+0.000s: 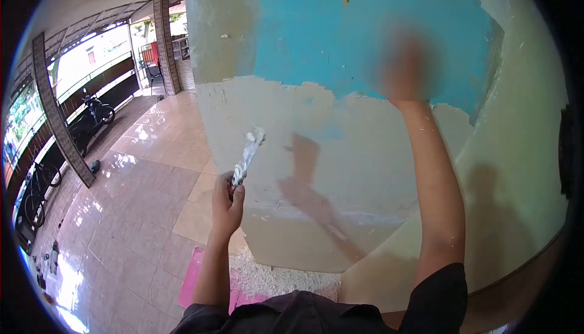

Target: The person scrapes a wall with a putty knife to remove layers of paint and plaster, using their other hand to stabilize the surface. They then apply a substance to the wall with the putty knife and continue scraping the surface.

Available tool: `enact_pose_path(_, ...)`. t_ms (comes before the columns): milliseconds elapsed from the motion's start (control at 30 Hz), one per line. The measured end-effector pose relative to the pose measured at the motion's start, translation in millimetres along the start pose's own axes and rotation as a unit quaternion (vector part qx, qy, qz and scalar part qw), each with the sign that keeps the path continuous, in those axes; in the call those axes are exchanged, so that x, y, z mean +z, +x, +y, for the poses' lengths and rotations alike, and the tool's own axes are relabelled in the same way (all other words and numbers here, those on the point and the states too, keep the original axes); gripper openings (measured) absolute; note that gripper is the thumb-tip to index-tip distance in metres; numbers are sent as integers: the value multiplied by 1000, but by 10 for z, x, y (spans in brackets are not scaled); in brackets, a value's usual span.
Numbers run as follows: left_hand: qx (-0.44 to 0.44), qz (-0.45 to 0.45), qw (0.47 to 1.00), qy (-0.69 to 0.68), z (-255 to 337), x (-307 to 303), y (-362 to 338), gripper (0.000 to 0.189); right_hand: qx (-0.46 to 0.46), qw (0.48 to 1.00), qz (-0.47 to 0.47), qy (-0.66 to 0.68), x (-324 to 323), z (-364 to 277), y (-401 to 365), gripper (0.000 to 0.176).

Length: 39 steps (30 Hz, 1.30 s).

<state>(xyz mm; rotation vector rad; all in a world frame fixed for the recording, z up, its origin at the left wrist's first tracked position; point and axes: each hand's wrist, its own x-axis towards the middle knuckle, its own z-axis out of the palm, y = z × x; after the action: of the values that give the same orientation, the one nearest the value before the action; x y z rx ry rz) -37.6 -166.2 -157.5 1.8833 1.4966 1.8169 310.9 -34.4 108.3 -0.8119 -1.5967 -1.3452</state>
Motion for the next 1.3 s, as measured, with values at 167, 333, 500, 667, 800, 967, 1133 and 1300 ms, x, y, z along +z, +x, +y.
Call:
enact_pose_path(167, -183, 51, 957, -220, -179, 226, -339, 30, 1, 1000, -4, -10, 23, -4, -7, 51)
enact_pose_path(333, -286, 101, 894, -329, -422, 449, -489, 29, 6, 1000, 13, 3, 62, -7, -16, 50)
enact_pose_path(500, -297, 170, 872, -350, -650, 465, -175, 38, 3, 1000, 8, 1, 55, 11, -20, 50)
enact_pose_path(667, -322, 121, 880, -327, -607, 457, -23, 34, -2, 1000, 2, -14, 61, -2, -4, 51)
enact_pose_path(800, -337, 77, 881, -324, -588, 473, 13, 28, -4, 1000, 2, -21, 74, -22, 6, 53)
enact_pose_path(967, -343, 60, 886, -307, -621, 514, -84, 25, 0, 999, 4, -37, 84, -57, 26, 55)
enact_pose_path(1133, -324, 1, 905, -275, -452, 668, -441, 24, -2, 999, 11, -36, 86, -59, 14, 55)
enact_pose_path(1300, -254, 170, 918, -254, -792, 390, -527, 22, -10, 1000, 3, -13, 54, -39, -57, 54)
